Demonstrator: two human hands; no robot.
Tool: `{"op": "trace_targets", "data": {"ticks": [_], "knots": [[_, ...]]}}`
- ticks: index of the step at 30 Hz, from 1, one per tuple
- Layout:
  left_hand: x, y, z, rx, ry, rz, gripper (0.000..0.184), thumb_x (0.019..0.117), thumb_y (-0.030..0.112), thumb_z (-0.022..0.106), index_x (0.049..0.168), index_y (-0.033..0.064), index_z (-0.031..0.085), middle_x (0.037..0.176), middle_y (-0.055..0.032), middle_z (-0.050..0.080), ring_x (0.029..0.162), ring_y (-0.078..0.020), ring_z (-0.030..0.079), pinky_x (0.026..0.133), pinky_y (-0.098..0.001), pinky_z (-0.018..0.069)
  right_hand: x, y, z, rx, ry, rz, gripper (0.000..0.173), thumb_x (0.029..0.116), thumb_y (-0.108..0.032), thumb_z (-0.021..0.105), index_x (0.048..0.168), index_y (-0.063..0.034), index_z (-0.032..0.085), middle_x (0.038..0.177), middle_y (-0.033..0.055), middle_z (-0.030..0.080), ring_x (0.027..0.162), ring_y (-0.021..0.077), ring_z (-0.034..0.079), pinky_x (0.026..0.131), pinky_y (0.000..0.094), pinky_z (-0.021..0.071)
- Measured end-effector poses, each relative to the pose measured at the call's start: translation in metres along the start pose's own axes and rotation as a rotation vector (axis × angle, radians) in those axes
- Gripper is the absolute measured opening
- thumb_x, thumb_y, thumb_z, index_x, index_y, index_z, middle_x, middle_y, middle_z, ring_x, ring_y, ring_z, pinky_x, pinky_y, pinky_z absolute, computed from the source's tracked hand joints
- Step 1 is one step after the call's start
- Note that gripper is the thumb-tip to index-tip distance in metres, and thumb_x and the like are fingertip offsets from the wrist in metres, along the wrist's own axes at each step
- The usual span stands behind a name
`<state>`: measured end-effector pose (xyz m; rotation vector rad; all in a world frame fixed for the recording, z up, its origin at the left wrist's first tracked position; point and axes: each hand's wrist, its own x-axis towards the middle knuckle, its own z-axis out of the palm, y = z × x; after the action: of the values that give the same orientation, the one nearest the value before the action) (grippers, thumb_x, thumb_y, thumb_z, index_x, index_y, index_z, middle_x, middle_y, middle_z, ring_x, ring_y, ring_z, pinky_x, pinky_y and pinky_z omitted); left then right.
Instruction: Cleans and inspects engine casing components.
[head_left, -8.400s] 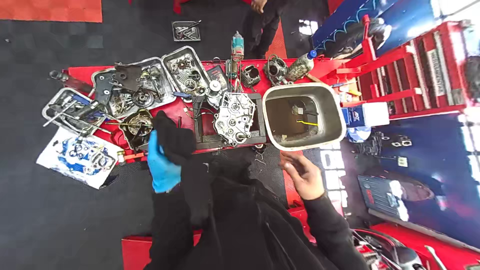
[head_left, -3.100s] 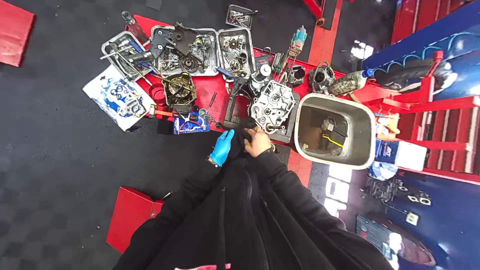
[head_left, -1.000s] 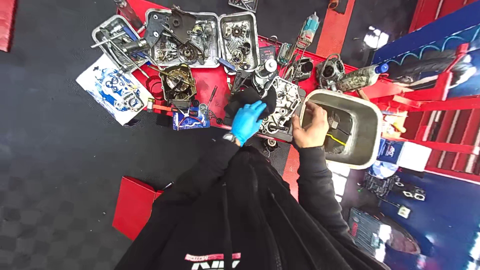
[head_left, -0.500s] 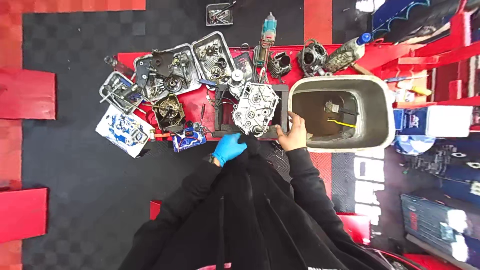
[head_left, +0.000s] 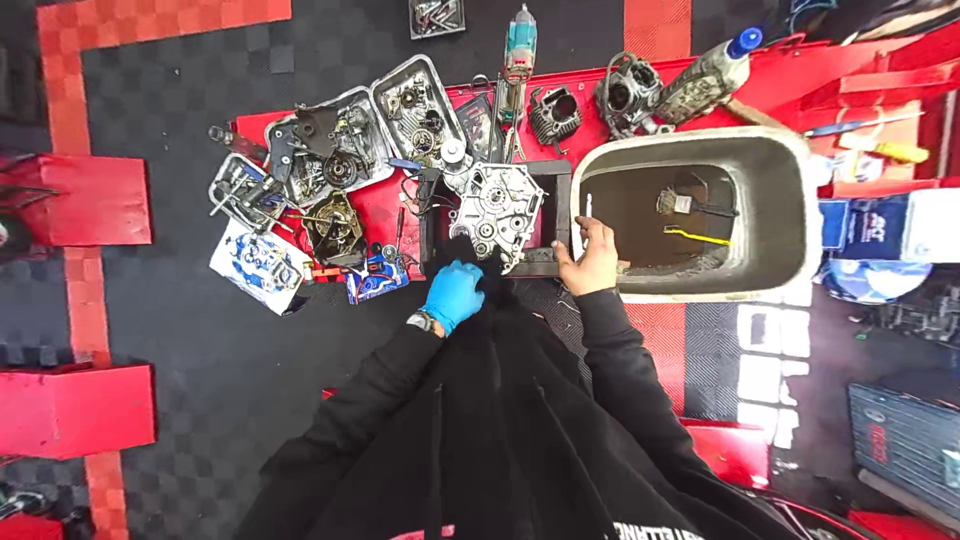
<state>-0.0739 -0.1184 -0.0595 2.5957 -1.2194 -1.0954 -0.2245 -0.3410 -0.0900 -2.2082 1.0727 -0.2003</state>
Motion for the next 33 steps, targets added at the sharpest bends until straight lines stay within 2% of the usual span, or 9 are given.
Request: {"op": "trace_targets", "data": {"ticks": [2, 4, 6, 11, 19, 24, 27, 29, 33], "knots": [[-0.008, -0.005, -0.015, -0.184, 0.057, -0.185, 0.046, 0.0919, 0.033, 0.061, 0.131, 0.0091, 0.068, 0.129, -0.014, 0.069, 0.123, -0.031, 0.064, 0.104, -0.0562, 0.0505, 0.005, 0.005, -0.002, 0.031, 0.006, 0.006, 0.063, 0.0862, -0.033, 0.077, 0.141, -0.0084, 0.057, 0.144, 0.0196, 0.055, 0.123, 0.0348, 0.062, 0.099, 0.0543, 0.0546], [-0.001, -0.006, -0.027, -0.282, 0.347, -0.319, 0.045, 0.0955, 0.035, 0.061, 0.131, 0.0087, 0.067, 0.125, -0.0158, 0.07, 0.118, -0.0312, 0.067, 0.101, -0.0558, 0.0526, 0.008, 0.011, -0.007, 0.048, 0.011, 0.015, 0.063, 0.0872, -0.034, 0.077, 0.141, -0.0081, 0.057, 0.145, 0.0206, 0.054, 0.124, 0.0354, 0.061, 0.1, 0.0544, 0.054], [0.022, -0.001, -0.028, -0.327, 0.556, -0.268, 0.048, 0.0984, 0.04, 0.063, 0.137, 0.0121, 0.064, 0.133, -0.013, 0.067, 0.123, -0.0289, 0.065, 0.104, -0.052, 0.0522, 0.013, 0.019, -0.011, 0.04, 0.013, 0.01, 0.063, 0.0881, -0.036, 0.076, 0.141, -0.008, 0.057, 0.145, 0.0202, 0.055, 0.125, 0.0348, 0.061, 0.101, 0.0539, 0.0535], [0.076, 0.01, -0.009, -0.276, 0.361, -0.043, 0.05, 0.0965, 0.049, 0.067, 0.138, 0.0217, 0.066, 0.141, -0.0061, 0.062, 0.135, -0.027, 0.055, 0.112, -0.0516, 0.0459, 0.031, 0.032, -0.019, 0.035, -0.015, -0.035, 0.063, 0.0866, -0.035, 0.077, 0.14, -0.0074, 0.057, 0.147, 0.0203, 0.053, 0.126, 0.0335, 0.06, 0.102, 0.052, 0.054], [0.089, 0.028, 0.001, -0.097, 0.506, -0.163, 0.036, 0.0965, 0.033, 0.069, 0.121, 0.0066, 0.071, 0.116, -0.0164, 0.071, 0.113, -0.0318, 0.068, 0.1, -0.0501, 0.0549, 0.036, 0.064, -0.022, 0.082, -0.023, 0.001, 0.061, 0.088, -0.035, 0.075, 0.14, -0.0082, 0.057, 0.147, 0.019, 0.052, 0.124, 0.0324, 0.061, 0.1, 0.0503, 0.0545], [0.084, 0.025, -0.004, -0.502, 0.604, -0.368, 0.042, 0.098, 0.036, 0.068, 0.124, 0.0031, 0.069, 0.113, -0.0156, 0.074, 0.11, -0.0265, 0.071, 0.102, -0.0489, 0.0541, 0.025, 0.085, -0.024, 0.102, -0.02, 0.059, 0.059, 0.0872, -0.036, 0.075, 0.137, -0.0096, 0.06, 0.145, 0.018, 0.055, 0.123, 0.0322, 0.062, 0.098, 0.0522, 0.0551], [0.076, 0.019, -0.029, -0.91, 0.895, -0.414, 0.039, 0.0999, 0.031, 0.068, 0.123, -0.0011, 0.065, 0.11, -0.0144, 0.073, 0.105, -0.0191, 0.071, 0.098, -0.0417, 0.0574, 0.019, 0.094, -0.028, 0.124, -0.002, 0.076, 0.058, 0.0875, -0.036, 0.075, 0.136, -0.0085, 0.061, 0.144, 0.0198, 0.056, 0.123, 0.0343, 0.062, 0.099, 0.0535, 0.0543], [0.078, 0.026, -0.059, -0.916, 1.028, -0.312, 0.041, 0.0995, 0.033, 0.068, 0.126, 0.0019, 0.065, 0.112, -0.0111, 0.073, 0.106, -0.0164, 0.07, 0.097, -0.0405, 0.0579, 0.014, 0.099, -0.033, 0.116, 0.016, 0.082, 0.057, 0.0887, -0.036, 0.074, 0.136, -0.0068, 0.061, 0.144, 0.0214, 0.055, 0.123, 0.0354, 0.061, 0.101, 0.0544, 0.0526], [0.112, 0.063, -0.095, -0.378, 0.567, 0.052, 0.046, 0.1002, 0.031, 0.066, 0.14, 0.009, 0.059, 0.141, -0.0121, 0.062, 0.132, -0.0258, 0.057, 0.112, -0.049, 0.0468, 0.013, 0.098, -0.04, 0.083, 0.028, 0.104, 0.057, 0.0887, -0.035, 0.074, 0.136, -0.0058, 0.061, 0.145, 0.023, 0.054, 0.123, 0.0378, 0.061, 0.101, 0.0562, 0.0522]]}}
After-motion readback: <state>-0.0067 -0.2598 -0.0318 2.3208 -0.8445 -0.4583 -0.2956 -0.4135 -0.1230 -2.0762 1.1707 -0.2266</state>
